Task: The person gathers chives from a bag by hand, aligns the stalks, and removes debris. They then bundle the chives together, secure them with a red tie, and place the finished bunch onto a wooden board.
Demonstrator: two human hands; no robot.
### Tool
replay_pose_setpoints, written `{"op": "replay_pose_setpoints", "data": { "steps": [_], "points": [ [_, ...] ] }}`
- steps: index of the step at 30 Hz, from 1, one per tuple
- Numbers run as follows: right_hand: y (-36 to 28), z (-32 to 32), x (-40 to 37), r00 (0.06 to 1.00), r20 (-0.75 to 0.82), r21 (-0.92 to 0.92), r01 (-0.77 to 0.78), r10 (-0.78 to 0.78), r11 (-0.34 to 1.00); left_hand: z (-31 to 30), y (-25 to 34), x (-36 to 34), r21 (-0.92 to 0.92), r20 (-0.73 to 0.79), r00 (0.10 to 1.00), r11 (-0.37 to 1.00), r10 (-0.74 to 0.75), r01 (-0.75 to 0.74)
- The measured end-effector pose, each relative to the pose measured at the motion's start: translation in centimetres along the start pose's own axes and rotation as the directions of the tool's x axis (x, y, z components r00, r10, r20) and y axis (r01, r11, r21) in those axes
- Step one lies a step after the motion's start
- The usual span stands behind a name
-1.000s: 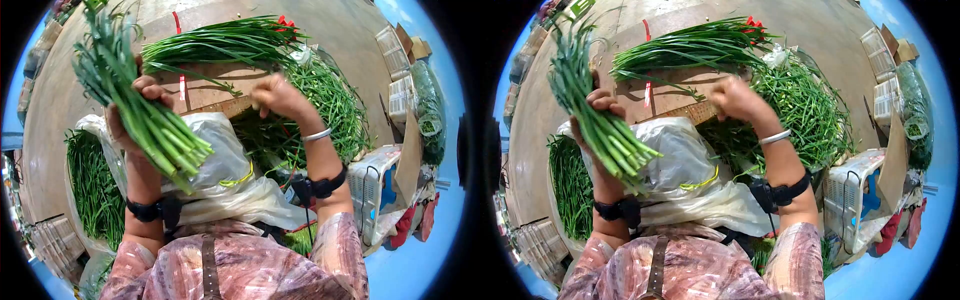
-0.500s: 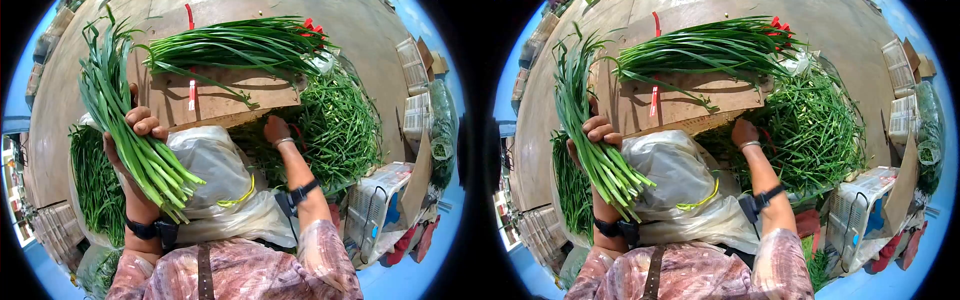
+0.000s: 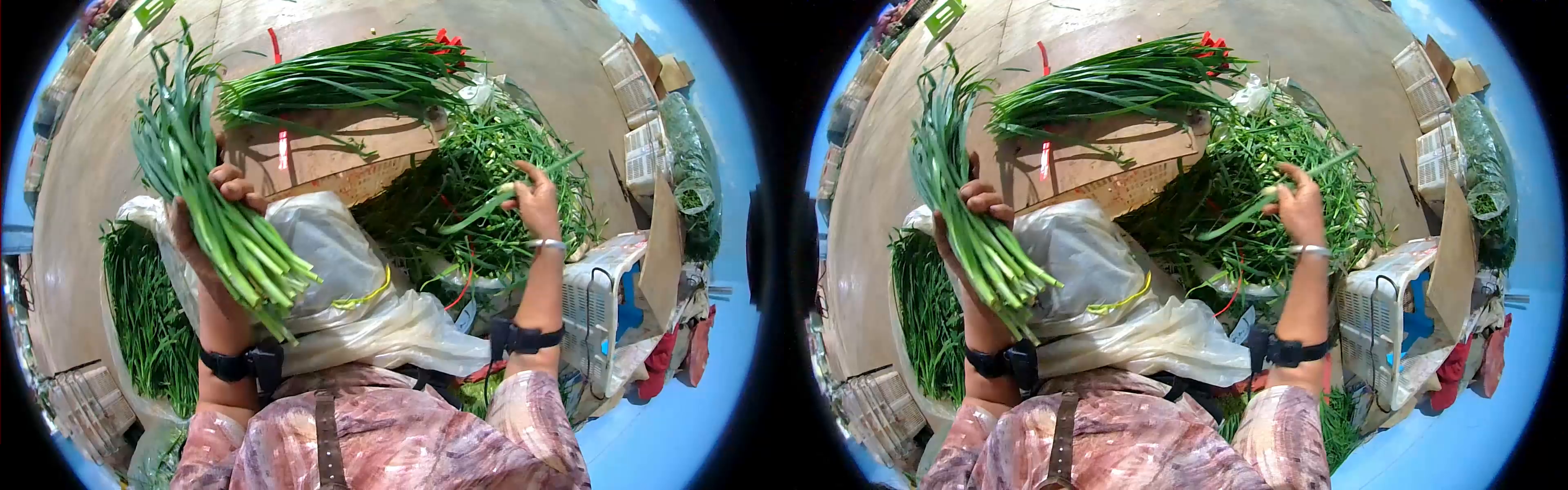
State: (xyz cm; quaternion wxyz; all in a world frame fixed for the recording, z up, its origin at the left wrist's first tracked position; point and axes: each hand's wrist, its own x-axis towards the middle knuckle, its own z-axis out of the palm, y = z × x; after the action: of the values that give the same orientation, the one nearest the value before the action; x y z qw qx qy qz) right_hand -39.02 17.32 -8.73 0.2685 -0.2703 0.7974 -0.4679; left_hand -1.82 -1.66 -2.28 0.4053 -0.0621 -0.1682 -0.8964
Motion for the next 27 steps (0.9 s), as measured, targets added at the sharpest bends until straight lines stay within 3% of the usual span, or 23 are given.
{"op": "replay_pose_setpoints", "data": {
  "steps": [1, 3, 4, 5, 6, 8, 9, 11, 13, 16, 17, 19, 20, 21, 23, 24, 25, 26, 27],
  "points": [
    [-0.3, -1.1, 0.0, 0.995, -0.073, -0.499, 0.027, -0.074, 0.866, 0.2, 0.2, -0.1, 0.049, -0.014, 1.000, 0.999, -0.001, 0.002],
    [-1.3, -2.3, -0.6, 0.950, -0.035, -0.854, 0.134, -0.312, 0.503, 0.2, 0.6, -0.2, 0.175, -0.038, 0.999, 0.984, 0.000, 0.007],
    [-1.9, -2.5, -0.6, 0.948, -0.033, -0.853, 0.139, -0.317, 0.503, 0.3, 0.8, 0.0, 0.254, -0.022, 1.000, 0.967, 0.001, 0.004],
    [-5.0, -1.8, -1.5, 0.986, 0.027, -0.619, 0.147, -0.166, 0.772, 0.4, 0.9, 0.3, 0.345, -0.016, 1.000, 0.938, 0.000, 0.006],
    [-8.0, -0.9, -2.4, 0.990, 0.139, -0.316, 0.080, -0.037, 0.945, 0.4, 1.1, 0.7, 0.434, 0.002, 1.000, 0.901, -0.012, 0.010],
    [-13.4, 1.9, -3.4, 0.910, 0.380, -0.056, 0.201, -0.166, 0.978, -0.7, 1.9, 1.8, 0.616, -0.038, 0.999, 0.787, 0.001, 0.023],
    [-15.1, 3.9, -3.4, 0.833, 0.453, 0.081, 0.317, -0.319, 0.945, 0.0, 1.9, 2.3, 0.652, -0.085, 0.996, 0.757, 0.010, 0.048],
    [-18.2, 9.1, -2.8, 0.619, 0.474, 0.351, 0.520, -0.626, 0.779, 2.1, 1.0, 4.1, 0.757, -0.056, 0.987, 0.651, 0.148, -0.055],
    [-22.3, 12.9, -3.1, 0.463, 0.593, 0.504, 0.425, -0.659, 0.752, 3.1, 1.2, 5.9, 0.816, -0.034, 0.986, 0.574, 0.166, -0.069],
    [-26.5, 16.8, -2.8, 0.333, 0.471, 0.468, 0.690, -0.816, 0.552, 2.0, 2.5, 8.4, 0.911, 0.152, 0.951, 0.335, 0.270, -0.241],
    [-26.6, 18.1, -2.9, 0.403, 0.369, 0.450, 0.711, -0.837, 0.540, 0.2, 3.5, 9.2, 0.923, 0.192, 0.935, 0.268, 0.298, -0.275],
    [-26.3, 21.1, -1.0, 0.392, 0.341, 0.538, 0.664, -0.855, 0.519, 0.6, 4.4, 9.7, 0.896, 0.350, 0.894, 0.180, 0.280, -0.407],
    [-25.5, 22.5, -0.4, 0.393, 0.307, 0.546, 0.674, -0.867, 0.498, 0.6, 5.8, 9.6, 0.947, 0.320, 0.930, -0.090, 0.178, -0.308],
    [-24.9, 23.7, -0.1, 0.379, 0.317, 0.554, 0.670, -0.869, 0.495, -0.2, 6.5, 9.4, 0.948, 0.318, 0.928, -0.099, 0.195, -0.304],
    [-23.2, 25.7, 0.5, 0.395, 0.307, 0.571, 0.651, -0.866, 0.500, -2.2, 7.5, 8.9, 0.955, 0.264, 0.964, -0.138, -0.018, -0.264],
    [-21.8, 26.9, 1.4, 0.413, 0.358, 0.475, 0.692, -0.837, 0.544, -2.6, 8.5, 8.6, 0.925, 0.121, 0.984, -0.345, -0.133, -0.161],
    [-20.4, 27.9, 2.1, 0.434, 0.401, 0.373, 0.727, -0.807, 0.576, -3.6, 8.6, 8.5, 0.925, 0.119, 0.985, -0.348, -0.122, -0.154],
    [-20.0, 28.7, 1.8, 0.444, 0.356, 0.553, 0.609, -0.822, 0.569, -4.5, 8.4, 8.5, 0.939, 0.127, 0.983, -0.305, -0.131, -0.162],
    [-20.1, 28.9, 2.4, 0.439, 0.363, 0.556, 0.606, -0.822, 0.569, -5.3, 8.5, 8.5, 0.951, 0.134, 0.981, -0.260, -0.139, -0.167]
  ]
}}
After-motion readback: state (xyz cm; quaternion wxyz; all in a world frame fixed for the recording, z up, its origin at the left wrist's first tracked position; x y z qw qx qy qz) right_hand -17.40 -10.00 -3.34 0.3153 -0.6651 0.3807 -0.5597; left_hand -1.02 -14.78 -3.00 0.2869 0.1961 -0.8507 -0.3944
